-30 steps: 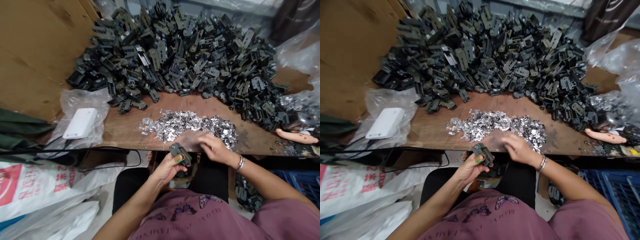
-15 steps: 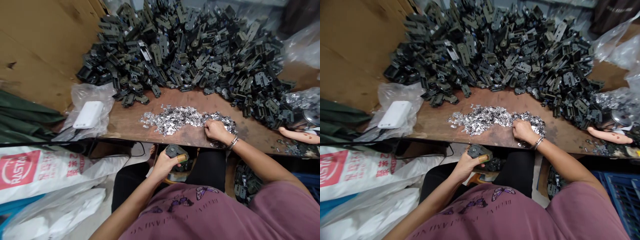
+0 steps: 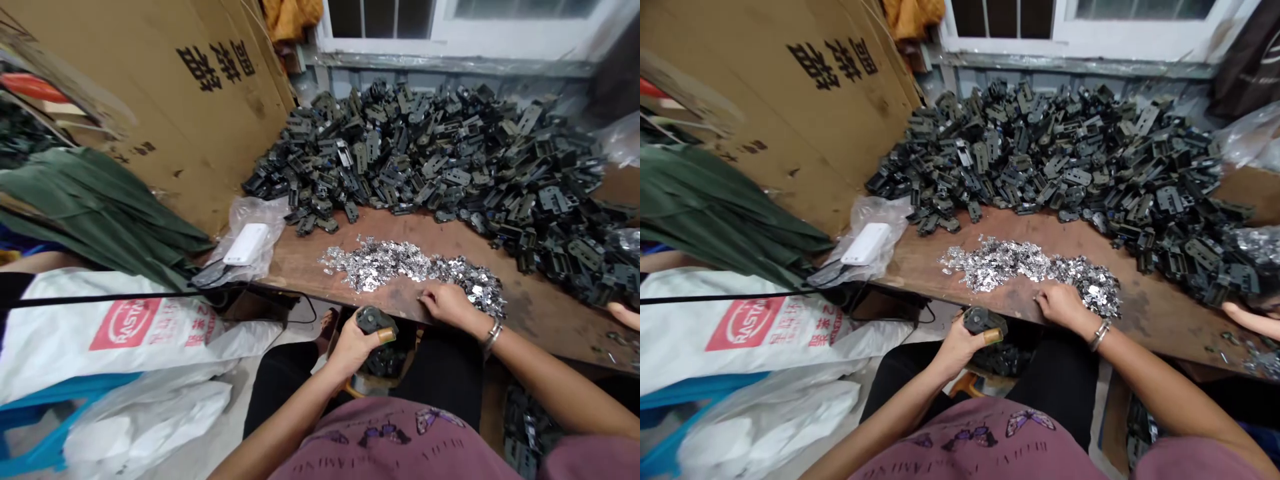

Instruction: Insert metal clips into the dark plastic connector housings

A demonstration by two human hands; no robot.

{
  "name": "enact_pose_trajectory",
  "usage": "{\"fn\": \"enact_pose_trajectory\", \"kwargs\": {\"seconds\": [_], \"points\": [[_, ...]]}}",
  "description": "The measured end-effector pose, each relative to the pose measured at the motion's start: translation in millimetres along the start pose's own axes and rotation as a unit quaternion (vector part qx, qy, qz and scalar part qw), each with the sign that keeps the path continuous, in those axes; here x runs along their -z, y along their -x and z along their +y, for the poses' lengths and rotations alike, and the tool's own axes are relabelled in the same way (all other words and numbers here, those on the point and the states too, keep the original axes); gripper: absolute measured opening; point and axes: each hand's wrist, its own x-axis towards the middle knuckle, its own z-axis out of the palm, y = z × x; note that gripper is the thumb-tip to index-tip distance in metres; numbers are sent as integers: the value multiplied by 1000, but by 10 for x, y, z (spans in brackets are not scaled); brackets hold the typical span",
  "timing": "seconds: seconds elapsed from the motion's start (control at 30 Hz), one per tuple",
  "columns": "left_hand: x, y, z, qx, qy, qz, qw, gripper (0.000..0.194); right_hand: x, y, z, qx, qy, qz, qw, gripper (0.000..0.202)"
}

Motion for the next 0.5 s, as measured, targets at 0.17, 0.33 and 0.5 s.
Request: {"fn": "enact_pose_trajectory", "kwargs": {"seconds": [0.17, 0.33, 0.5], "points": [[9, -3, -7, -19, -15, 9, 1000, 40, -32, 27, -149, 28, -84, 4, 996, 23], [-40, 48, 79, -51, -32, 22, 998, 37, 133, 221, -364, 80, -321, 114, 937, 16], [-56, 132, 132, -95, -101, 34, 990, 35, 311, 385, -633, 185, -304, 133, 925, 15]]}}
